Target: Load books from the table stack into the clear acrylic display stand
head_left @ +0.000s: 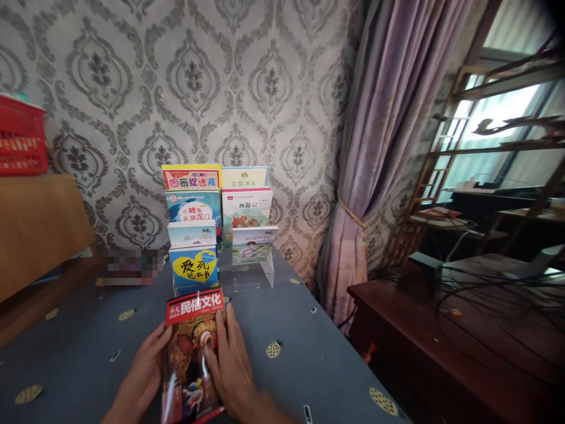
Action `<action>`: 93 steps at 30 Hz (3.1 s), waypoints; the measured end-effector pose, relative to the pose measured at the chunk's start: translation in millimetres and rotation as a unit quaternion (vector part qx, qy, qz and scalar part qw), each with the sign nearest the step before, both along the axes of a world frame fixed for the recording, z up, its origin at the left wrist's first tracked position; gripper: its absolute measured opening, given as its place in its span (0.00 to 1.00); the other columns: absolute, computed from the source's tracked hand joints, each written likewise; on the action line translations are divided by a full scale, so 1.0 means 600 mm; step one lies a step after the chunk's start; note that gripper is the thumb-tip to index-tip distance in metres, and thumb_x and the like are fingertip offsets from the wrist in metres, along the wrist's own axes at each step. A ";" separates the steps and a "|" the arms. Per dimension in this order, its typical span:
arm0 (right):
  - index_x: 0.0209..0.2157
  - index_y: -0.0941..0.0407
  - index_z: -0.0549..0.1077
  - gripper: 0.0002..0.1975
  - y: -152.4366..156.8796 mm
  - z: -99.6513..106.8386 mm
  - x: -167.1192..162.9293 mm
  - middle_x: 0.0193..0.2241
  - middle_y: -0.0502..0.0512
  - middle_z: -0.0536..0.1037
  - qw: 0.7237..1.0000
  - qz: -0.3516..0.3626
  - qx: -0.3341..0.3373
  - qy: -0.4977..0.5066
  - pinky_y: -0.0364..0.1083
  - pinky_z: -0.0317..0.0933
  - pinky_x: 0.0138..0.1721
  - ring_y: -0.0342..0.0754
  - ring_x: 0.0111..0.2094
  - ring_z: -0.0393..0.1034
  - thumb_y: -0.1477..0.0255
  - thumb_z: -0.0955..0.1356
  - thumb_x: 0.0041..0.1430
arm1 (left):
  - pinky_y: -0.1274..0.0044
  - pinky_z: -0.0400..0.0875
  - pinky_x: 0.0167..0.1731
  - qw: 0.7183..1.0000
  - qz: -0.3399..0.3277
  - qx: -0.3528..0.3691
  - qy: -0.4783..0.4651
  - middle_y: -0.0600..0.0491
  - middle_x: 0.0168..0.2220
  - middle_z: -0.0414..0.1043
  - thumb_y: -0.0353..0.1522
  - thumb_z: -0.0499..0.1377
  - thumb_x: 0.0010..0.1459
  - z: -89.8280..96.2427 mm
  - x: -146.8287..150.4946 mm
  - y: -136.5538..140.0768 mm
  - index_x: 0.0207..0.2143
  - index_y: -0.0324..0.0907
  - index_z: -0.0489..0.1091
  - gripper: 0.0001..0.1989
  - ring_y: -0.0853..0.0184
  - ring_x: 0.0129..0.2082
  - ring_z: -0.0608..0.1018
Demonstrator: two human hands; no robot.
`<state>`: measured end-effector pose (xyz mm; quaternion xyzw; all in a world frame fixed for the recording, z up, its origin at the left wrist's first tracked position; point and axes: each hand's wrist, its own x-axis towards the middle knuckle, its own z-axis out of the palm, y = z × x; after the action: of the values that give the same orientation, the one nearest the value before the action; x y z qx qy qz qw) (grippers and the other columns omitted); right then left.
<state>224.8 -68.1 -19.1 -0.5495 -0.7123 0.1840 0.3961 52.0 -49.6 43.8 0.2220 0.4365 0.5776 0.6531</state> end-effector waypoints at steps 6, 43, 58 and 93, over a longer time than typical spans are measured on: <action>0.69 0.55 0.53 0.31 0.039 0.019 0.036 0.65 0.62 0.64 0.985 -0.011 -0.003 0.174 0.55 0.58 0.63 0.56 0.65 0.60 0.58 0.57 0.70 | 0.70 0.81 0.41 0.999 0.011 0.047 -0.005 0.49 0.40 0.82 0.25 0.64 0.52 0.037 0.044 0.018 0.46 0.41 0.74 0.16 0.59 0.39 0.84; 0.48 0.55 0.73 0.19 0.184 0.243 0.258 0.43 0.59 0.80 0.958 0.013 0.230 0.169 0.50 0.68 0.45 0.53 0.43 0.74 0.59 0.62 0.66 | 0.75 0.66 0.36 0.627 0.165 0.526 0.551 0.54 0.28 0.63 0.38 0.46 0.68 0.215 0.173 0.161 0.27 0.44 0.59 0.16 0.66 0.30 0.69; 0.46 0.54 0.74 0.17 0.257 0.213 0.283 0.43 0.58 0.80 0.942 -0.019 0.273 0.196 0.52 0.67 0.49 0.53 0.44 0.73 0.59 0.62 0.66 | 0.74 0.70 0.39 0.638 0.133 0.538 0.534 0.51 0.35 0.66 0.34 0.46 0.70 0.184 0.215 0.176 0.36 0.43 0.64 0.10 0.64 0.36 0.74; 0.59 0.58 0.68 0.25 0.334 0.117 0.322 0.56 0.66 0.74 0.967 -0.099 0.225 0.060 0.61 0.64 0.57 0.58 0.57 0.68 0.67 0.62 0.62 | 0.72 0.71 0.40 0.590 -0.013 0.273 0.759 0.32 0.43 0.77 0.21 0.47 0.63 0.153 0.268 0.265 0.49 0.33 0.62 0.13 0.53 0.44 0.82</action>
<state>417.9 132.5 51.3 -0.5014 -0.6527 0.0114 0.5678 212.5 109.6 135.7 0.7537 0.5930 0.2835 0.0006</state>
